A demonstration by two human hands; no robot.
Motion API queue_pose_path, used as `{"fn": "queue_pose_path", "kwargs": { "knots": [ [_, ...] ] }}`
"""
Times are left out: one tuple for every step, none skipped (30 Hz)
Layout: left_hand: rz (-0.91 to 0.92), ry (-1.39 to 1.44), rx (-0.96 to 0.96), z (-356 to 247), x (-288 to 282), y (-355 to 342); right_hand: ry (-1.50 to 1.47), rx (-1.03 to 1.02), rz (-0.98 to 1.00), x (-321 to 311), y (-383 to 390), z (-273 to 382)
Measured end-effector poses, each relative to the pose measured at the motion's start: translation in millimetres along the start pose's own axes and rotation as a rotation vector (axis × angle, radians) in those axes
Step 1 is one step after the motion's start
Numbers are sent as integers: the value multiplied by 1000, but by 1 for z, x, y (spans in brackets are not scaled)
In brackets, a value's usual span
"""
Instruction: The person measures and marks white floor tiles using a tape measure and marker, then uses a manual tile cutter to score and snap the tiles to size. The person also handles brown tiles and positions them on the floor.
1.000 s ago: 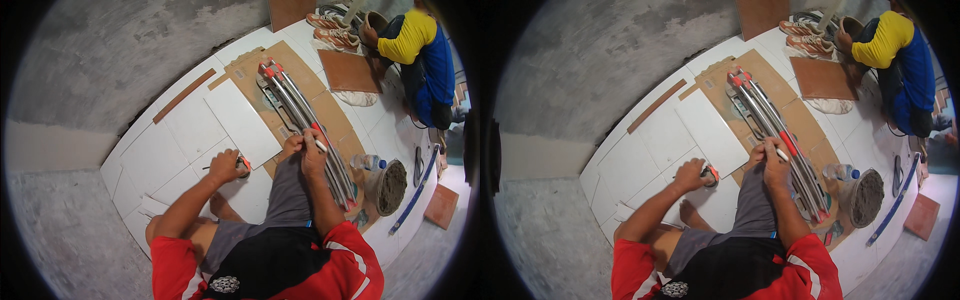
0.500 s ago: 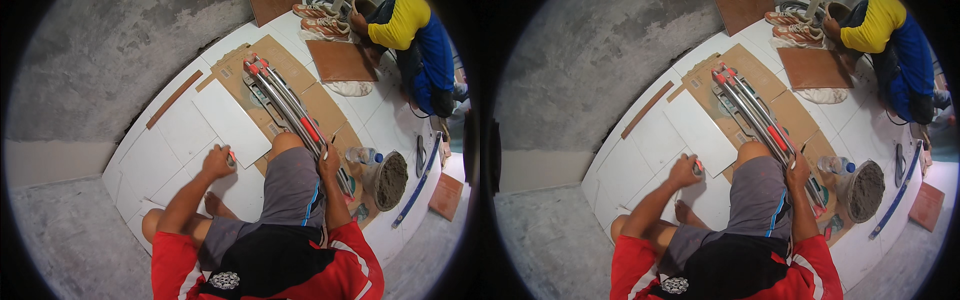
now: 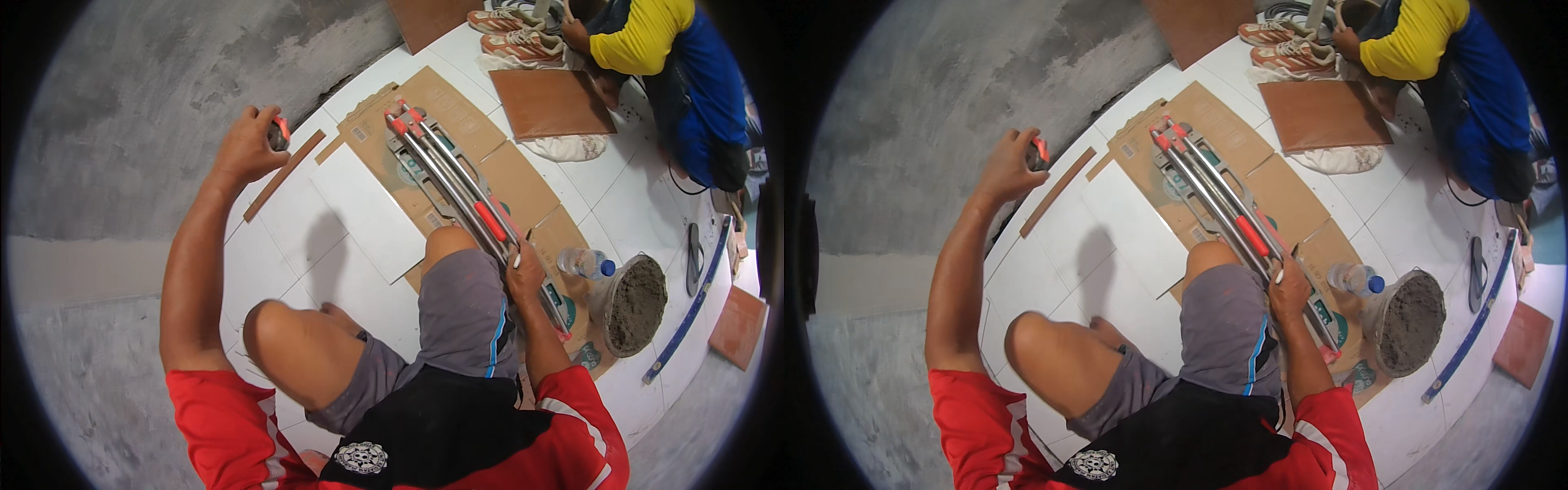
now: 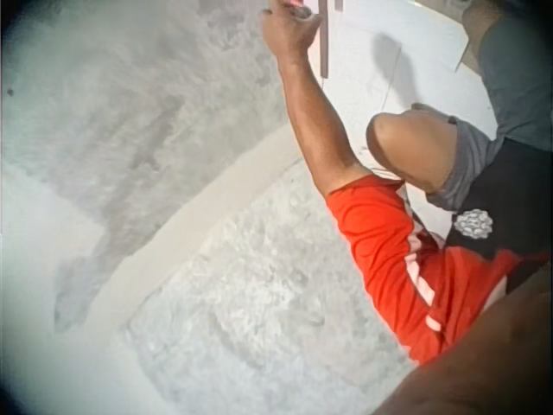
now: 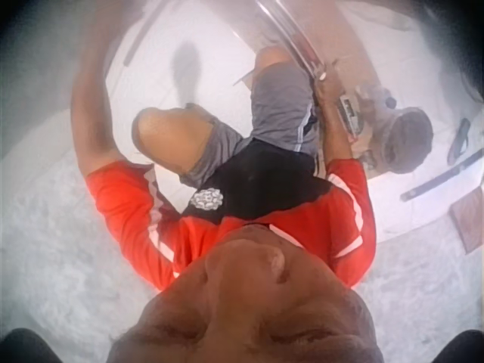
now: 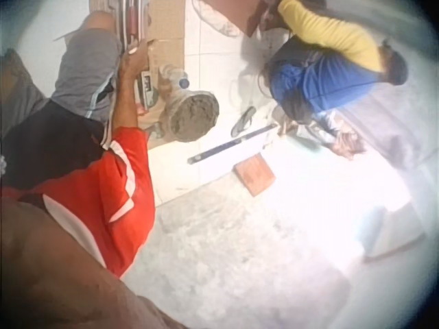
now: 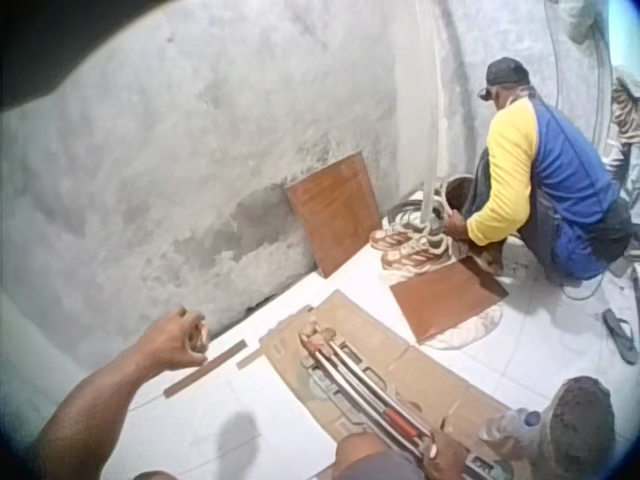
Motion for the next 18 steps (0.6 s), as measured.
{"fn": "queue_pose_path", "kwargs": {
  "knots": [
    [17,-19,-6,-3,-3,-1,-10,-2,9,1,-1,-2],
    [15,-15,7,-10,-7,-2,-20,-5,17,2,-1,-3],
    [12,-10,20,-16,-10,0,-32,10,33,5,0,-6],
    [9,-7,28,-19,-9,2,-36,20,43,5,-1,-7],
    [30,31,68,-25,-4,5,-39,29,53,6,-2,-8],
    [52,68,109,-32,4,7,-43,39,62,6,-3,-9],
    [73,104,150,-35,12,11,-53,63,84,5,-4,-8],
    [53,166,189,-35,22,16,-66,86,104,7,-4,-7],
    [88,173,206,-35,34,21,-78,110,124,8,-3,-6],
    [119,187,231,-42,42,23,-83,137,135,8,-5,-7],
    [148,210,254,-48,48,26,-113,136,132,7,-6,-7],
    [177,233,279,-55,53,26,-142,135,128,8,-7,-6],
    [278,269,259,-67,57,23,-160,139,117,7,-11,-6],
    [149,232,408,-75,56,25,-200,60,52,0,-19,11],
    [213,291,372,-74,67,24,-237,-19,-14,-8,-25,30],
    [283,350,341,-84,72,23,-271,-93,-79,-17,-28,51],
    [356,595,305,-88,85,23,-447,-22,-10,-14,-33,65],
    [373,677,334,-100,92,20,-625,46,48,-14,-40,83]
  ]
}}
Point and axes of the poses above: each hand's wrist, its own y-axis away from the middle knuckle, its own x-axis out of the palm, z = x × y, the point moved 8 cm from there along -y, towards the middle knuckle, and after that the axes turned 3 degrees about y, right-handed, at the moved point
